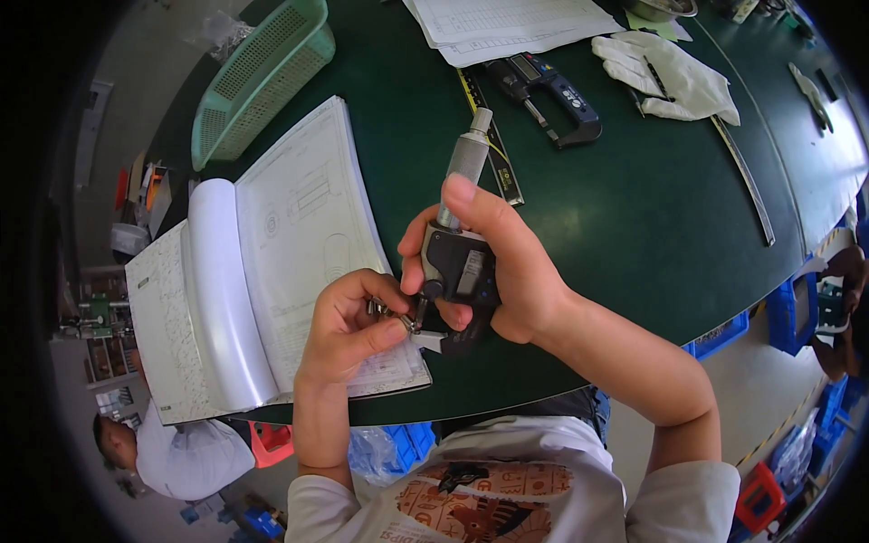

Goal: Measuring small mechanical parts using a digital micrometer and recording measurements in a logbook.

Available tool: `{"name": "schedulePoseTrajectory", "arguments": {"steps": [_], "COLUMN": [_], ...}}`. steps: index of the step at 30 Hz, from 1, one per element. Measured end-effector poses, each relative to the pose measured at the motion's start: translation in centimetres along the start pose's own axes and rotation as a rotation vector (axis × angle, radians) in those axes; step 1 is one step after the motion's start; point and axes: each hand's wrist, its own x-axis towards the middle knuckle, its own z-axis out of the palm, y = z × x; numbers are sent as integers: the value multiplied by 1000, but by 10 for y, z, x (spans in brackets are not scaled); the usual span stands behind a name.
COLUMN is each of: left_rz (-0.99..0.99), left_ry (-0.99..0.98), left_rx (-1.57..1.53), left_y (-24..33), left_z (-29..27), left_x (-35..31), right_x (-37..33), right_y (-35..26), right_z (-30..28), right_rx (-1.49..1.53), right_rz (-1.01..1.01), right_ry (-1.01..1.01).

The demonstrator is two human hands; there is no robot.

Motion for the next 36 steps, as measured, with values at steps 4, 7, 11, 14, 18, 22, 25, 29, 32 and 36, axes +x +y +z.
{"name": "schedulePoseTrajectory", "arguments": {"steps": [4, 7, 11, 14, 18, 22, 25, 29, 32, 36], "left_rz": [18, 29, 28, -30, -30, -44, -39, -33, -32, -13], "left_ry": [5, -66, -46, -49, -77, -88, -95, -98, -82, -82], "left_rx": [21, 1, 21, 13, -21, -32, -16, -2, 1, 24], "left_y": [2, -6, -8, -7, -6, -3, -4, -5, -8, -9], "left_z": [0, -1, 1, 1, 0, 1, 1, 3, 1, 3], "left_x": [-3, 0, 1, -2, -1, 1, 1, 0, -2, 0], "right_x": [2, -1, -6, -5, -1, -2, -3, -5, -5, -7], "right_y": [0, 2, 6, 12, 9, 5, 9, 9, 12, 10], "right_z": [4, 1, -4, -6, -4, 0, -1, -4, -4, -4], "right_rx": [94, 140, 162, 172, 176, 184, 157, 161, 194, 120], "right_rz": [81, 40, -42, -100, -47, -45, -108, -93, -43, -73], "right_ry": [29, 31, -47, -94, -47, 3, -18, -27, -7, -49]}}
